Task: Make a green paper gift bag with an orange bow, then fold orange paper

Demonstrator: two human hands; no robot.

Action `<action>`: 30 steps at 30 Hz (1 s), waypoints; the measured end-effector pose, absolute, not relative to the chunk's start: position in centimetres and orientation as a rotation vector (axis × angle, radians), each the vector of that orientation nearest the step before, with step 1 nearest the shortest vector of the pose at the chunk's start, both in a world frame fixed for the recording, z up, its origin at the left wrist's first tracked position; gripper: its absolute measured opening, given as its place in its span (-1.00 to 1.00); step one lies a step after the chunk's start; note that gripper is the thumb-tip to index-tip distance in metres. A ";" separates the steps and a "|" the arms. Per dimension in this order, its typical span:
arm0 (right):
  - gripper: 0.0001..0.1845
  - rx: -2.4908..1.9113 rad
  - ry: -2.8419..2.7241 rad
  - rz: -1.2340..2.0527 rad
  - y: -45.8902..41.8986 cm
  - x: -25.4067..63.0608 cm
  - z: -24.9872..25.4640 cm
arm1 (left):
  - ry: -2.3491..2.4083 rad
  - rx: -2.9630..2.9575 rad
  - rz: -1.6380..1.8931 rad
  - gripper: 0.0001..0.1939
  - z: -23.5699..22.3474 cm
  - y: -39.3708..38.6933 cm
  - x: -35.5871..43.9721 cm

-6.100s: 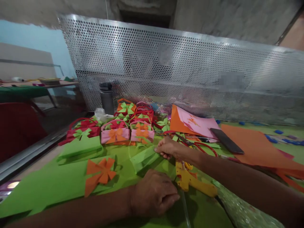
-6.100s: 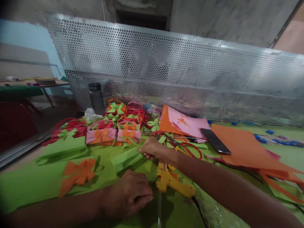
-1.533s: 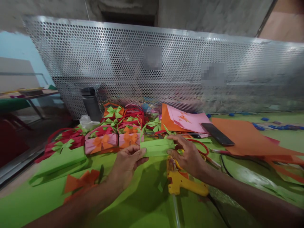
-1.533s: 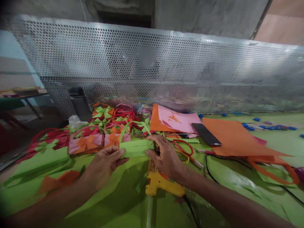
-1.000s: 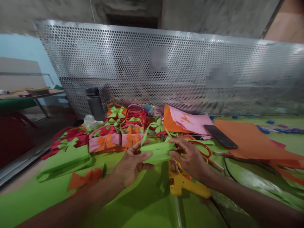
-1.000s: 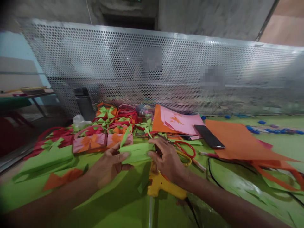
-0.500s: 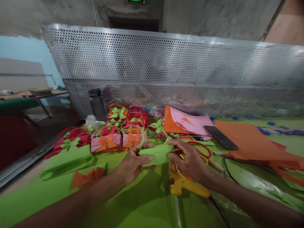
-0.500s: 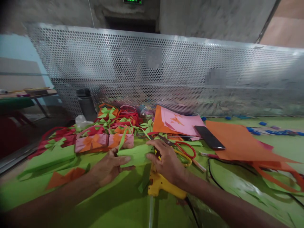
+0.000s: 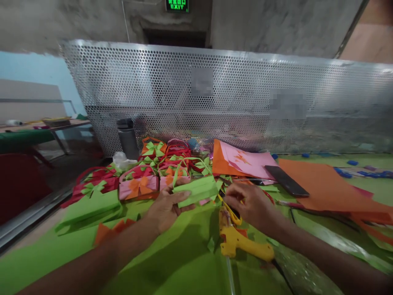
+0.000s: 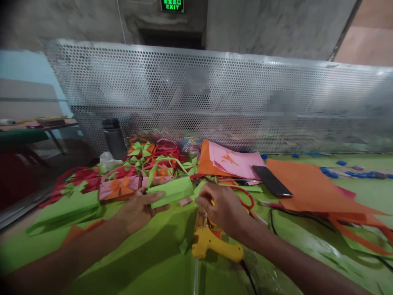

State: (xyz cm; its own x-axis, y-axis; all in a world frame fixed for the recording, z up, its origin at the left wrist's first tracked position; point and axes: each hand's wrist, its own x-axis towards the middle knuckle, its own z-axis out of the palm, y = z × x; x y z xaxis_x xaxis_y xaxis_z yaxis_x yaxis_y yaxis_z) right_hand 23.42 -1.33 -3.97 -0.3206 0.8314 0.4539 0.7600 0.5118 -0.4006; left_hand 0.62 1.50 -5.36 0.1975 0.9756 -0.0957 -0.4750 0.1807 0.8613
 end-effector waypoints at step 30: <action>-0.76 -1.426 -1.999 0.148 -5.4 25.3 -4.3 | 0.756 0.798 1.347 -0.44 -4.6 2.7 -0.2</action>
